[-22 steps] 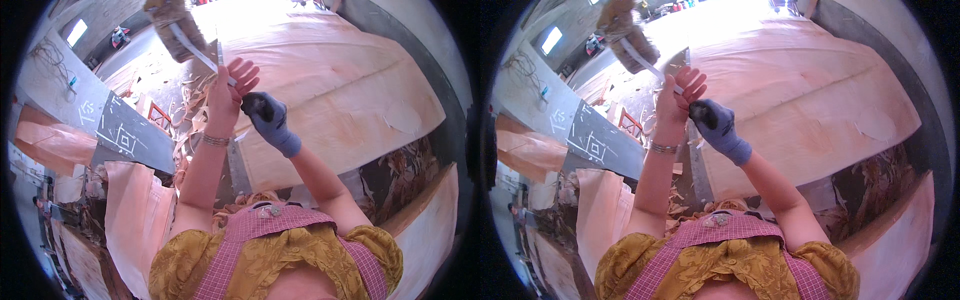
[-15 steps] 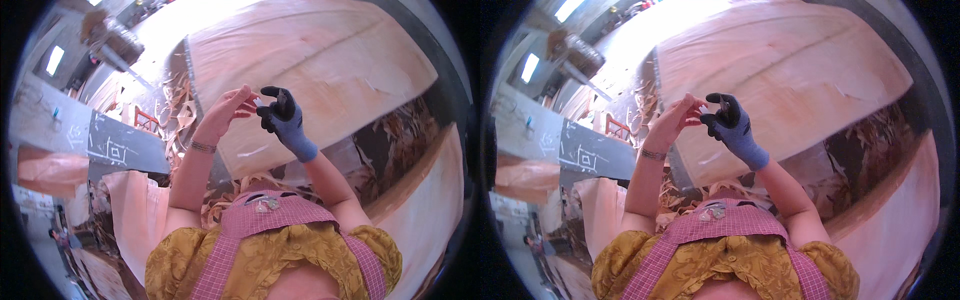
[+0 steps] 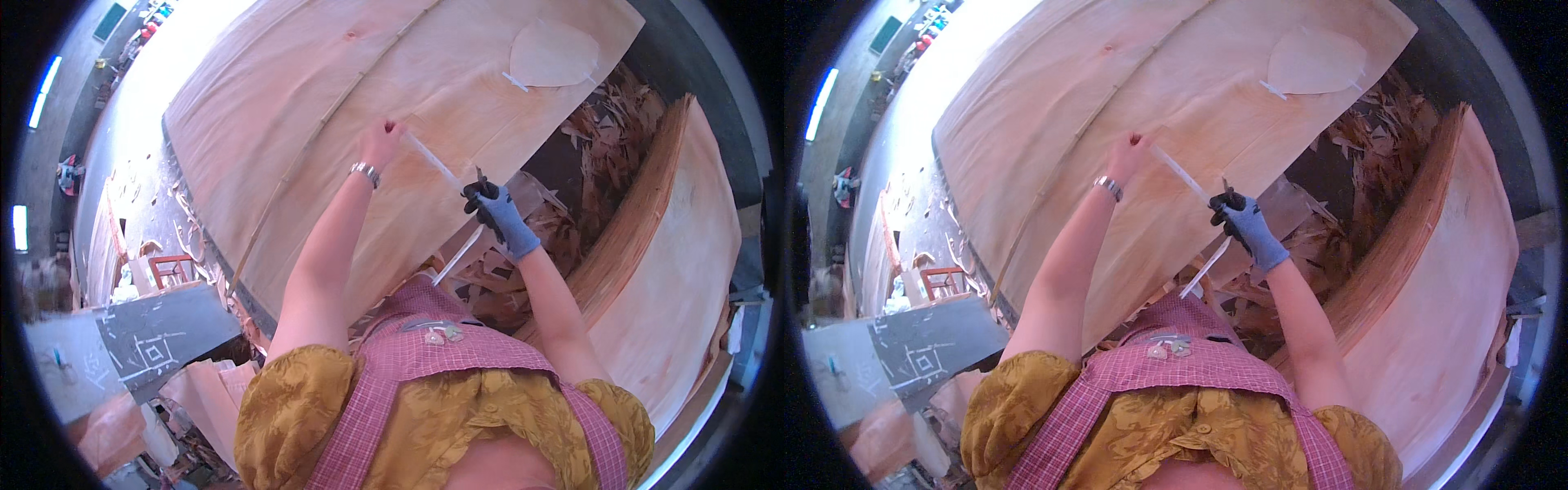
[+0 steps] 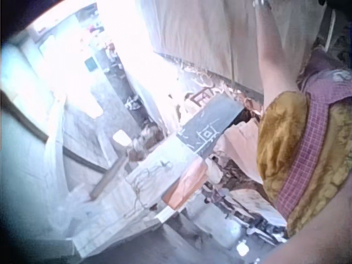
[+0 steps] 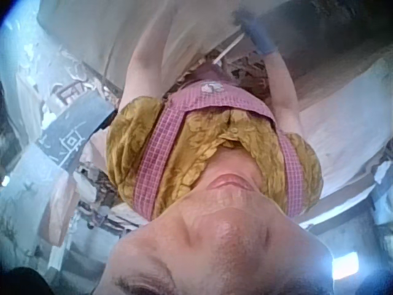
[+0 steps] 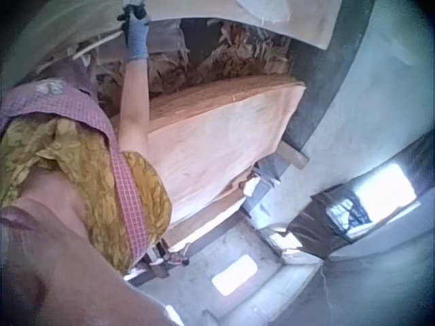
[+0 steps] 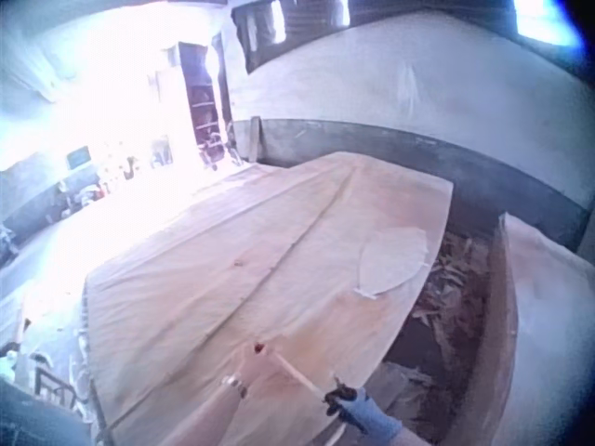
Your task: The person patches a hole in a wood veneer sheet by cutting a matching piece from a scrap, fitting it into the opening, and securing it with tape using a utility knife.
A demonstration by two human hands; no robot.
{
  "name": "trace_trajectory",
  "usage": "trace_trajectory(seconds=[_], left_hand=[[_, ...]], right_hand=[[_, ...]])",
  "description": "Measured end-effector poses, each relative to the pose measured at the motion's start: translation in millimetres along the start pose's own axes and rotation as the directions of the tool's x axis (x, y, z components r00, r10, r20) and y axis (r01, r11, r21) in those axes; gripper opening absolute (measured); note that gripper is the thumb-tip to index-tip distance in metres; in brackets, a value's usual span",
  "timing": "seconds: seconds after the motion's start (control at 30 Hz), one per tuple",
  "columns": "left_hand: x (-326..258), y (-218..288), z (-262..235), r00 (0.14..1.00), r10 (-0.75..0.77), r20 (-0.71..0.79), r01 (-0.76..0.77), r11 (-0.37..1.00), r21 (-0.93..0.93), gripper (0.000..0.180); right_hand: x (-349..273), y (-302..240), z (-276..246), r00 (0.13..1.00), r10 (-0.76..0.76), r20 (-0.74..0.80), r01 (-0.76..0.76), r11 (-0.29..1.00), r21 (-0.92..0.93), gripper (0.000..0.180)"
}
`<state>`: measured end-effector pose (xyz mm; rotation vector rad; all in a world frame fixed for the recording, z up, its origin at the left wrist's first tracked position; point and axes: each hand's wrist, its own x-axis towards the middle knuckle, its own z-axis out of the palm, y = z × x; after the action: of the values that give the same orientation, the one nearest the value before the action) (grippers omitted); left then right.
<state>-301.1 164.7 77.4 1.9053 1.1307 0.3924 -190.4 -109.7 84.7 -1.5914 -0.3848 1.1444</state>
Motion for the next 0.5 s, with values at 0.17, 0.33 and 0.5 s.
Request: trace_trajectory(seconds=[0.17, 0.33, 0.5], left_hand=[[69.3, 5.9, 38.8, 0.999, -0.052, -0.012, 0.054, 0.967, 0.249, 0.024], [88.1, -10.7, 56.2, 0.997, -0.061, -0.039, 0.071, 0.931, 0.357, 0.027], [89.5, -6.8, 63.0, 0.989, -0.104, -0.102, 0.132, 0.939, 0.318, 0.030]], right_hand=[[65.1, -5.1, -22.5, 0.988, 0.062, -0.144, -0.068, 0.997, -0.034, 0.022], [88.6, 5.2, -30.0, 0.982, 0.115, -0.152, -0.111, 0.993, 0.034, 0.023], [94.2, 9.8, -35.2, 0.982, 0.055, -0.180, -0.048, 0.998, 0.045, 0.024]])
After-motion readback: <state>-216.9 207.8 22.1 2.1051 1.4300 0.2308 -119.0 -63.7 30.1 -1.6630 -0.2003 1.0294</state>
